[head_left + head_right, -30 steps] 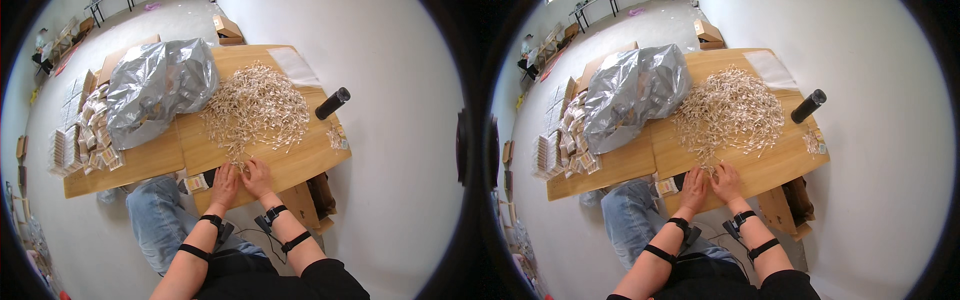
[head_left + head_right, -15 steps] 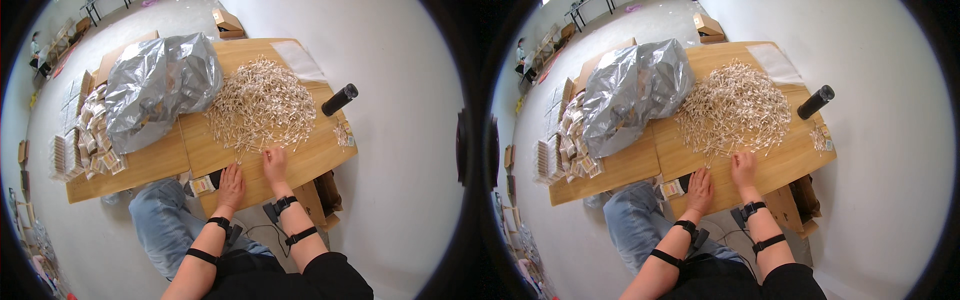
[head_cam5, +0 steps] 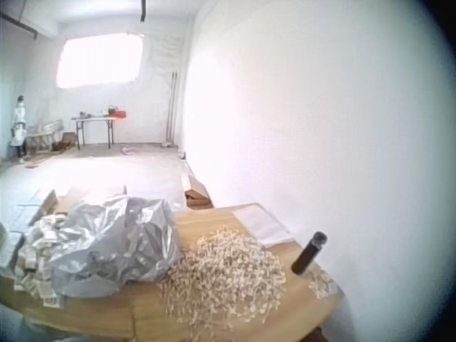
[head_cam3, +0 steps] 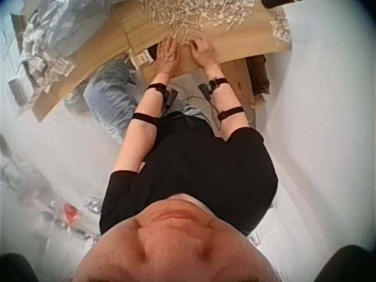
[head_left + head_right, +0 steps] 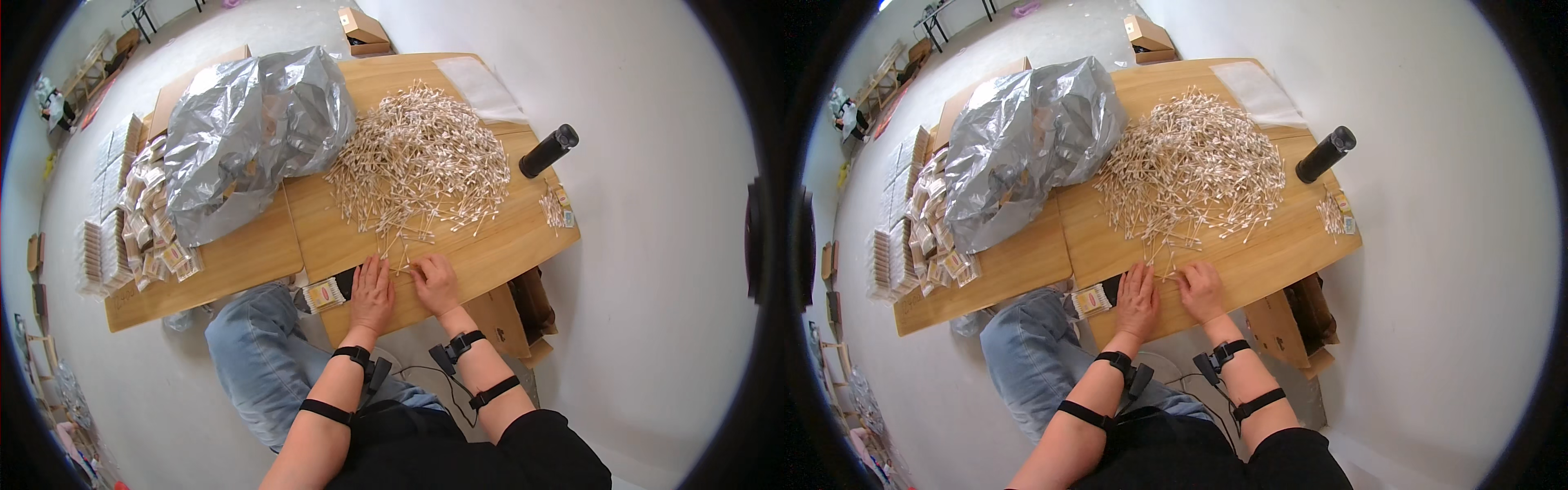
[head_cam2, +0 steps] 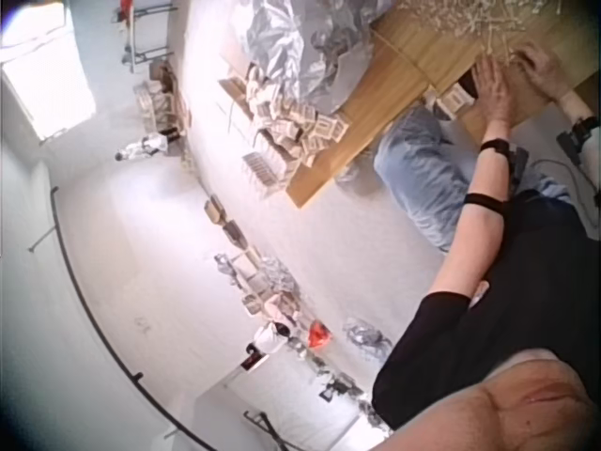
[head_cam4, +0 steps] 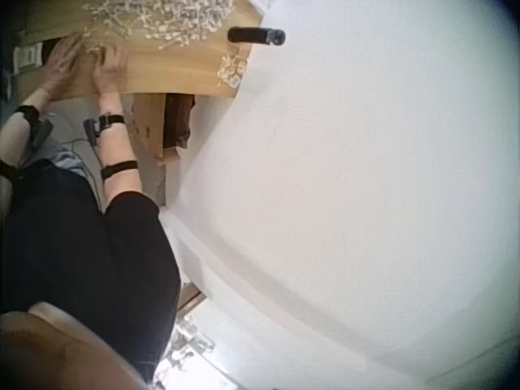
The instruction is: Picking up cotton swabs from a pile and placing them neatly into a container or box.
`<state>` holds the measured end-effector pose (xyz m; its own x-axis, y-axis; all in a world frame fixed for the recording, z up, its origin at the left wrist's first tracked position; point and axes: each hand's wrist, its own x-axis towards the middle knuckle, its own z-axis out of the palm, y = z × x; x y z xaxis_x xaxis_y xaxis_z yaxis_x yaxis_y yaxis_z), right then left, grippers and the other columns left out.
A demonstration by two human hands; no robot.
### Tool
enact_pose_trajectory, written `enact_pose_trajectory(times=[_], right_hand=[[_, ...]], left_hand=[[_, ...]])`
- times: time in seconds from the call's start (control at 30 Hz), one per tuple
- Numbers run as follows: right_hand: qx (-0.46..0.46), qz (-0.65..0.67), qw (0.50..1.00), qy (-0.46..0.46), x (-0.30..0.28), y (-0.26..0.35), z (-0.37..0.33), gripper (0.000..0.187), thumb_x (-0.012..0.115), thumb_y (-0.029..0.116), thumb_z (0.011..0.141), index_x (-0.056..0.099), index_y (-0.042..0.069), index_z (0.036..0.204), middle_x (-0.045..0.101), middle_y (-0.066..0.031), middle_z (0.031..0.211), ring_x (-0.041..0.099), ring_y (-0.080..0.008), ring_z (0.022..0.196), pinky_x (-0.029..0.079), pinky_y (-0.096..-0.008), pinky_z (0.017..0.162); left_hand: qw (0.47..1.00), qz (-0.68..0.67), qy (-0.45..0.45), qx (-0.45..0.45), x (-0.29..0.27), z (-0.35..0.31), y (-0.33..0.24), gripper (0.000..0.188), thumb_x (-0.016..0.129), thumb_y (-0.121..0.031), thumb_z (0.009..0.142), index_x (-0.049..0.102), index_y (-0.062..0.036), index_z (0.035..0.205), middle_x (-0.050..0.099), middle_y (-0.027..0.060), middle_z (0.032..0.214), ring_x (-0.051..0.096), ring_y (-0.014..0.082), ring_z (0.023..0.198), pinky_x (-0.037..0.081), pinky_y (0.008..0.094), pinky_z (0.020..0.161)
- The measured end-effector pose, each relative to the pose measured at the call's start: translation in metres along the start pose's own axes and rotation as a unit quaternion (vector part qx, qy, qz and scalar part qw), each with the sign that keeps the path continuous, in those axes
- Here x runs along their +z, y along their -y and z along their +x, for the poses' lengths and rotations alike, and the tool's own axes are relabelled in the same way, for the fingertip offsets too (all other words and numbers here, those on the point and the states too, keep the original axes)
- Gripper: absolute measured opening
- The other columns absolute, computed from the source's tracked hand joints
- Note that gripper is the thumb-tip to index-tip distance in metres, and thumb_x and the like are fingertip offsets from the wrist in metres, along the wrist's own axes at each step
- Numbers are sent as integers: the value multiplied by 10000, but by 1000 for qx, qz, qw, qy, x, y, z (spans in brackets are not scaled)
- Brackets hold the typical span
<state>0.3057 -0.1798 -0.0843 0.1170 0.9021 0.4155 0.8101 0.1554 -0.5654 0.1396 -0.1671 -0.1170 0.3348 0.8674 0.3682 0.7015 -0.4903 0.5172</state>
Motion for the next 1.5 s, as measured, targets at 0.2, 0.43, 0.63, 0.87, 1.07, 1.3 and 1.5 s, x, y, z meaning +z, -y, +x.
enact_pose_trajectory(times=[0.2, 0.43, 0.63, 0.87, 1.07, 1.3, 1.5], right_hand=[[-16, -3, 999, 33, 5, 9, -6, 148, 712, 52, 719, 648, 59, 852, 595, -105, 837, 575, -318, 814, 473, -405, 707], [10, -5, 1000, 21, 11, 0, -7, 160, 689, 63, 737, 637, 80, 887, 593, -100, 834, 578, -322, 827, 478, -419, 724], [27, -19, 998, 55, 9, 14, 7, 184, 695, 122, 772, 637, 90, 943, 604, -107, 876, 597, -324, 856, 494, -421, 733], [49, -3, 997, 60, 12, 13, 8, 222, 670, 89, 778, 647, 102, 998, 601, -117, 918, 606, -329, 872, 504, -415, 735], [43, 24, 995, 84, 11, -2, 11, 223, 630, 37, 802, 674, 113, 1007, 597, -126, 939, 616, -340, 867, 514, -440, 721], [55, -22, 993, 101, 2, -7, 21, 135, 688, 91, 794, 663, 105, 926, 582, -115, 957, 616, -338, 840, 515, -438, 692], [42, -51, 993, 96, -6, -12, 20, 127, 739, 126, 765, 639, 91, 834, 569, -94, 910, 620, -314, 769, 510, -412, 635]], left_hand=[[1000, 9, 12, 2, -2, 1, -1, 446, 624, -115, 859, 540, -66, 1294, 454, 155, 1405, 427, 324, 1323, 328, 487, 1103], [1000, -8, -7, 1, -2, 1, -1, 252, 629, -115, 857, 587, -42, 1095, 528, 163, 1279, 467, 353, 1274, 357, 490, 1084], [999, -13, -29, -4, -2, -1, 1, 136, 640, -90, 841, 587, -40, 955, 561, 160, 1134, 515, 355, 1197, 393, 479, 1046], [998, -26, -52, -14, 2, -1, 4, 132, 653, -68, 819, 593, -44, 935, 567, 134, 1093, 531, 344, 1158, 417, 456, 1003], [998, -8, -51, -23, 2, -2, 5, 135, 638, -54, 815, 605, -48, 946, 573, 128, 1112, 532, 342, 1161, 419, 454, 1006], [999, -20, -29, -21, -1, -1, 5, 186, 621, -60, 810, 607, -51, 996, 559, 130, 1165, 512, 329, 1209, 403, 464, 1041], [999, -31, -28, -23, -3, -2, 2, 170, 611, -61, 837, 614, -51, 1007, 566, 145, 1183, 521, 352, 1195, 405, 473, 1032]])
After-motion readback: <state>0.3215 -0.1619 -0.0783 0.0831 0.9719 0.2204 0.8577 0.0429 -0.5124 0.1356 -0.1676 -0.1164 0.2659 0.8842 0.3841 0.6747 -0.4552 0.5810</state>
